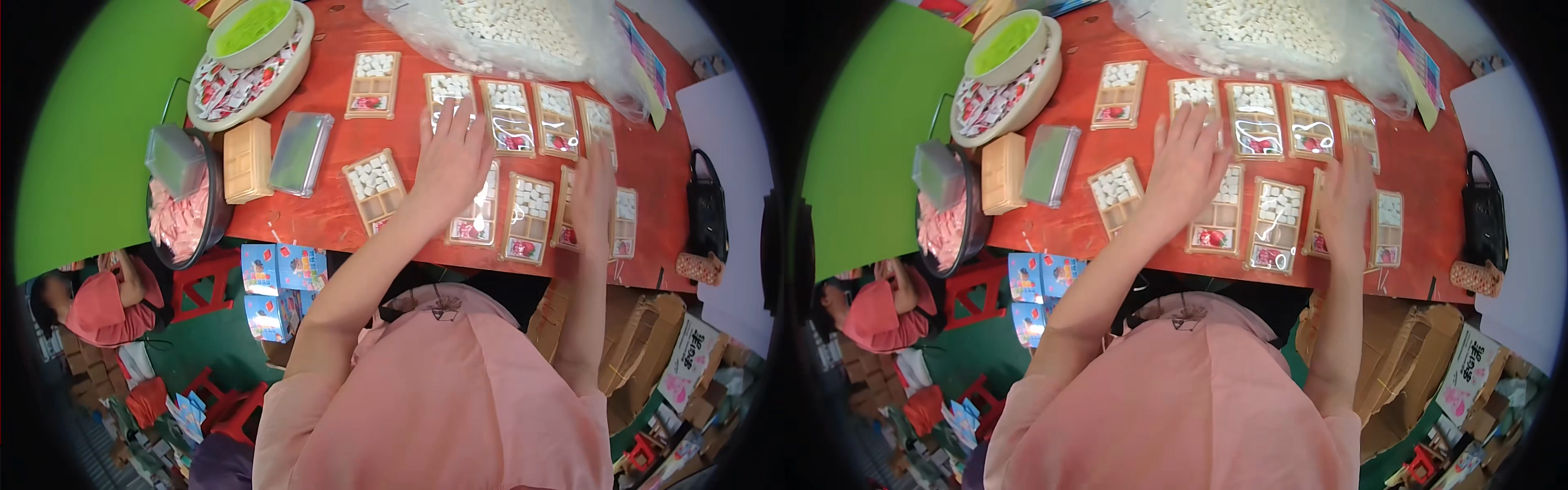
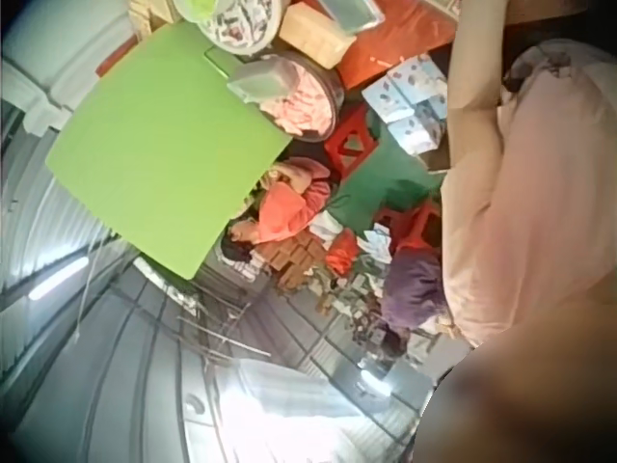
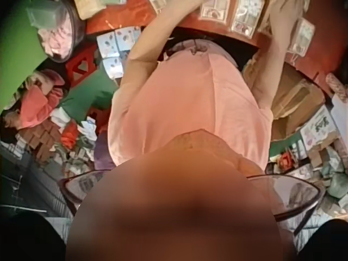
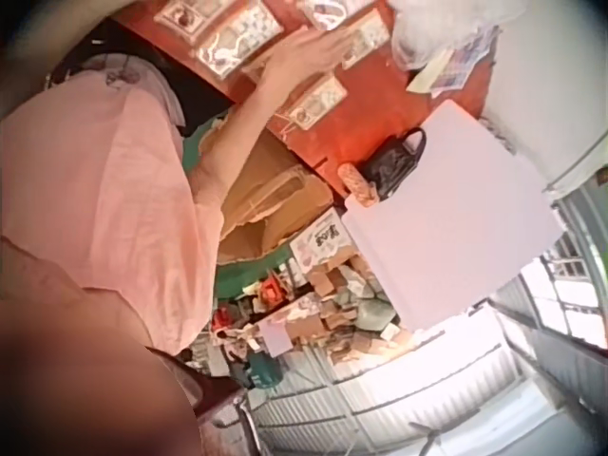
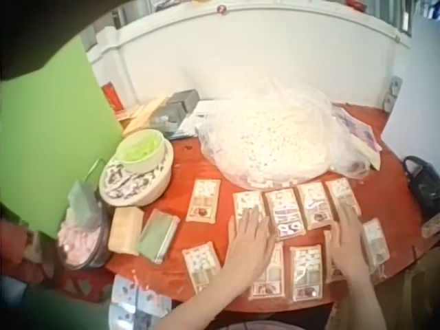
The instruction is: The recorder is packaging small marshmallow trays by wrapping them with labels and sealing them.
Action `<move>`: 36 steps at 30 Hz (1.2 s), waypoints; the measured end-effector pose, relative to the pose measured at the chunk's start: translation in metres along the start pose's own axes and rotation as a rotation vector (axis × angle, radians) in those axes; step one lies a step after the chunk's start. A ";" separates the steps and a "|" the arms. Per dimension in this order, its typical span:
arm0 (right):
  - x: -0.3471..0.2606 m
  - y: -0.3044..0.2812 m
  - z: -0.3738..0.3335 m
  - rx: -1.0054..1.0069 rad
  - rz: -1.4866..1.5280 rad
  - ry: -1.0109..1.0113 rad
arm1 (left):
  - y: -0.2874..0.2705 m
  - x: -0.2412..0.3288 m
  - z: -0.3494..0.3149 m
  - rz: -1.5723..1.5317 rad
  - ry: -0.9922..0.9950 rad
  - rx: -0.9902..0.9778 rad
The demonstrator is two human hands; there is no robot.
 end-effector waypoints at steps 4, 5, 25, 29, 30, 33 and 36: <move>-0.055 0.060 0.047 -0.070 0.071 -0.204 | 0.035 -0.046 0.040 0.124 -0.150 -0.155; -0.066 0.073 0.051 -0.107 0.068 -0.242 | 0.044 -0.060 0.040 0.155 -0.201 -0.208; -0.287 0.132 0.080 0.133 0.206 -0.734 | -0.070 -0.075 -0.124 0.062 -0.429 0.025; -0.284 0.118 0.056 -0.176 0.287 -0.612 | -0.068 -0.063 -0.143 -0.005 -0.474 0.021; -0.267 0.121 0.048 -0.326 0.373 -0.466 | -0.065 -0.058 -0.142 -0.007 -0.448 0.039; -0.244 0.122 0.017 -0.518 0.533 -0.342 | -0.055 -0.049 -0.141 -0.027 -0.407 0.060; -0.244 0.115 0.009 -0.515 0.573 -0.284 | -0.052 -0.046 -0.138 -0.077 -0.361 0.104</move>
Point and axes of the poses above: each hand's wrist, its own z-axis towards the middle knuckle, its own y-axis out of the palm, x = y × z, the point moved 7 cm from there along z, towards the middle knuckle, and after that the axes turned 1 degree about -z, right-handed, at the moved point
